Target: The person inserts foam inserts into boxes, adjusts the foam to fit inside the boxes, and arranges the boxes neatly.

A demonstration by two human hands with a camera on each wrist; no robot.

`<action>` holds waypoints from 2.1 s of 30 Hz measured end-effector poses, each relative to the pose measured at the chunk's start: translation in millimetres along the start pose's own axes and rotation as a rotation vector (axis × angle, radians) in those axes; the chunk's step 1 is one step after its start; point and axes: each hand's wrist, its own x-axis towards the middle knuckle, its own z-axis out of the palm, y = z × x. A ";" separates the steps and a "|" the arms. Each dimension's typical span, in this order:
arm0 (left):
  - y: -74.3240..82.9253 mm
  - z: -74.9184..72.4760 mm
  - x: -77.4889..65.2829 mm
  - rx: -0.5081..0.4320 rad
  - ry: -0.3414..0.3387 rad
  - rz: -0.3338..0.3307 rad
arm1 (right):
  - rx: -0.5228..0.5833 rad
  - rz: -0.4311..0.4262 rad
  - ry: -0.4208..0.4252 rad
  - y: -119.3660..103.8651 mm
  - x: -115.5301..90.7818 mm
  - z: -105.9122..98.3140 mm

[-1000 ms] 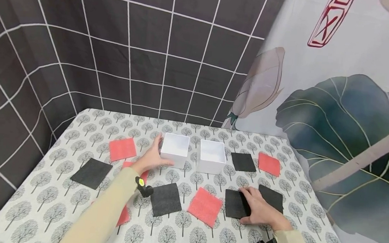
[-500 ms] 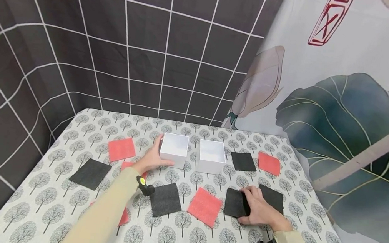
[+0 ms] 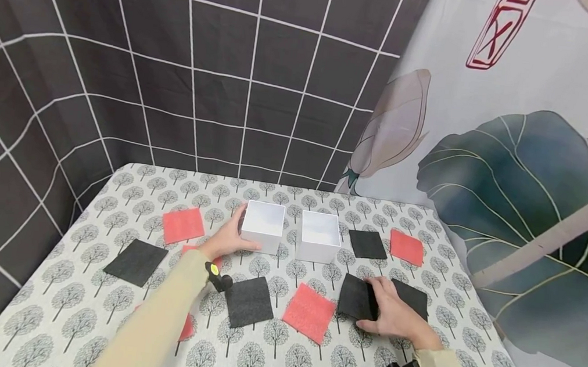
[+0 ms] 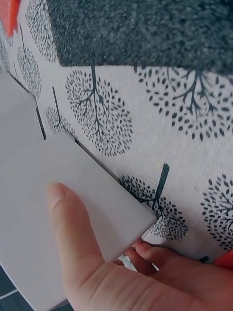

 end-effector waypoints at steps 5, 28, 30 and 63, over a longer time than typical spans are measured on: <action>1.8 -2.2 1.2 -0.029 -0.027 0.005 | 0.013 -0.004 0.018 -7.4 2.1 -9.8; 7.8 -8.1 4.3 -0.081 -0.118 -0.037 | 0.058 -0.196 0.106 -42.7 39.9 -29.7; 17.2 -10.3 1.3 -0.088 -0.141 -0.033 | 0.063 -0.200 0.103 -44.8 43.8 -30.3; 13.1 -9.6 7.5 -0.030 -0.187 -0.076 | 0.077 -0.305 0.059 -86.4 133.6 -25.3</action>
